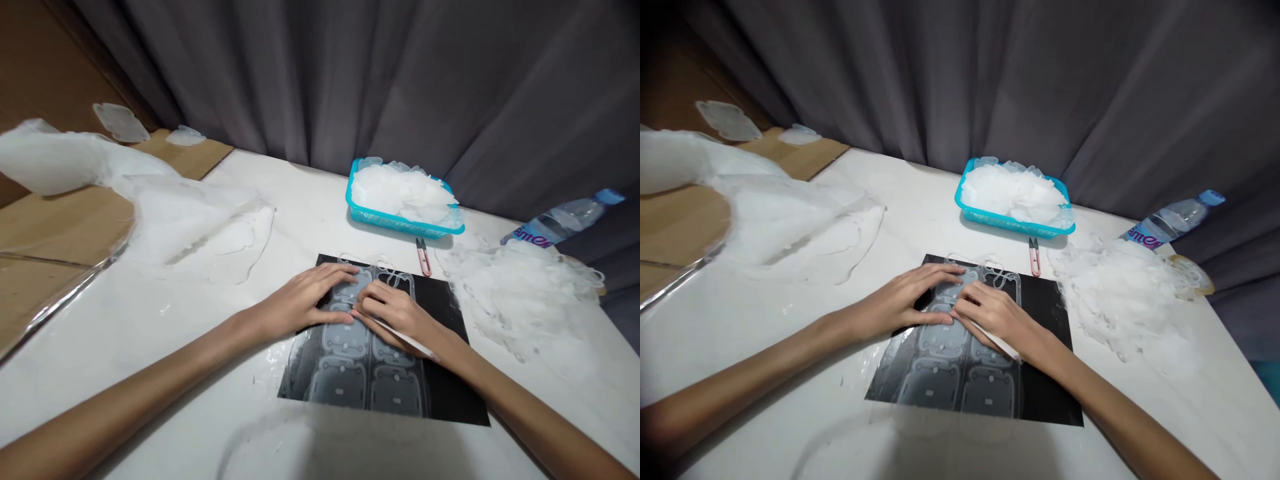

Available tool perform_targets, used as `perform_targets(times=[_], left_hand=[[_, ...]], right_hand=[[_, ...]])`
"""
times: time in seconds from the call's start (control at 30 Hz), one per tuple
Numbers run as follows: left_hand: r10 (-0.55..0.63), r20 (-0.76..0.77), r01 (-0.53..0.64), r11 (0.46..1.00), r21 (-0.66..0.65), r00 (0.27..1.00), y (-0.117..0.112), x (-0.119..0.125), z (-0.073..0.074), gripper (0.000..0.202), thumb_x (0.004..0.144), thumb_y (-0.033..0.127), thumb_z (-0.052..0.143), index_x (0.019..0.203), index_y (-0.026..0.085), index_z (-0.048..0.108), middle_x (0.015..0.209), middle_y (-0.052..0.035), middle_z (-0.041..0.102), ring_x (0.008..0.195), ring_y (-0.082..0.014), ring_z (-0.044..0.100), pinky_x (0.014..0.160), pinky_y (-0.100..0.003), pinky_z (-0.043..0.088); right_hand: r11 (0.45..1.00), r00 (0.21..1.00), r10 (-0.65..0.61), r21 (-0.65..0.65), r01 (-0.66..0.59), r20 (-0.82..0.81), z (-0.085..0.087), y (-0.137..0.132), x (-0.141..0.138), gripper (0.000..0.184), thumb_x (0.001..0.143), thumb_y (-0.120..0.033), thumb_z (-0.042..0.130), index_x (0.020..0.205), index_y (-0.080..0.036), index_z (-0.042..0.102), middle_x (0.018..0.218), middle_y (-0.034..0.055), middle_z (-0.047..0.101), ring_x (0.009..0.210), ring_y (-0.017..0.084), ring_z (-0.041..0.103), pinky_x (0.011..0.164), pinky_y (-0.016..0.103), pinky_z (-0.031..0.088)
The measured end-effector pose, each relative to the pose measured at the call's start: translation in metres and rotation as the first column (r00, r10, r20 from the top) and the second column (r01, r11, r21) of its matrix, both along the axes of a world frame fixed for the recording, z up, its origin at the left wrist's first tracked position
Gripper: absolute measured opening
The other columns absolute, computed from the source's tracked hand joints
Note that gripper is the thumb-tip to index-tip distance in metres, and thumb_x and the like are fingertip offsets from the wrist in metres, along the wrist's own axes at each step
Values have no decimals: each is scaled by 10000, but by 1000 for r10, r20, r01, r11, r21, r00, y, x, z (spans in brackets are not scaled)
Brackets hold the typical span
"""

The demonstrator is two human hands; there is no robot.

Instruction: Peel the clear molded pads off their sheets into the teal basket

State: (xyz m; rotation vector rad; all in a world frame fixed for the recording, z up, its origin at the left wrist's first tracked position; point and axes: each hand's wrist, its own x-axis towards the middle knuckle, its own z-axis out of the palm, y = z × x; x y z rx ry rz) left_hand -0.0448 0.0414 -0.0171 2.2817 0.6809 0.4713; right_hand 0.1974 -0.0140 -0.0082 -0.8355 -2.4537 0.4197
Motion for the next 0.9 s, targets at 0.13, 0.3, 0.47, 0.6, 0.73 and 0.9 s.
perform_targets(times=[0.13, 0.3, 0.47, 0.6, 0.73, 0.9], left_hand=[[-10, -28, 10, 1000, 22, 1000, -1, 1, 3, 532, 940, 572, 669, 1372, 292, 536, 1545, -94, 526, 1411, -317, 498, 1147, -480, 413], [-5, -47, 5, 1000, 4, 999, -2, 1, 5, 506, 955, 561, 656, 1365, 286, 547, 1564, -84, 508, 1415, -318, 496, 1147, -474, 411], [-4, -36, 3, 1000, -14, 999, -2, 0, 4, 518, 944, 566, 670, 1363, 284, 557, 1559, -90, 515, 1410, -331, 502, 1142, -481, 420], [-7, -12, 7, 1000, -9, 1000, -1, -1, 0, 524, 939, 559, 681, 1370, 288, 558, 1556, -96, 520, 1408, -333, 508, 1152, -482, 413], [-9, -26, 8, 1000, -21, 1000, 0, -1, 1, 551, 947, 552, 674, 1413, 303, 520, 1575, -83, 499, 1432, -318, 486, 1174, -469, 393], [124, -81, -120, 991, 52, 989, -8, 0, 9, 712, 909, 630, 672, 1470, 260, 437, 1591, -130, 408, 1458, -337, 410, 1184, -479, 365]], right_hand=[[1000, 999, 16, 21, -17, 48, -6, 0, 1, 181, 1054, -139, 434, 951, -200, 570, 943, 84, 616, 892, 199, 576, 836, 355, 531], [1000, 993, 14, 6, -14, 114, -7, -6, 13, 189, 1032, -90, 411, 969, -206, 547, 979, 88, 604, 887, 206, 547, 834, 356, 505], [1000, 994, 13, -26, -10, 112, -7, -8, 16, 188, 1054, -124, 416, 952, -214, 547, 995, 85, 609, 885, 198, 553, 818, 337, 495], [1000, 995, 15, 24, -18, 101, -4, -1, 7, 190, 1074, -161, 422, 946, -196, 559, 952, 80, 616, 899, 195, 580, 827, 326, 515], [995, 982, -43, 95, 26, 182, 0, 3, -2, 180, 1087, -228, 427, 992, -186, 574, 966, 82, 632, 938, 209, 626, 881, 356, 556], [960, 958, -180, 252, 121, 225, -2, -5, -3, 263, 1086, -289, 445, 1238, -110, 565, 1117, 148, 665, 1063, 262, 667, 923, 400, 586]])
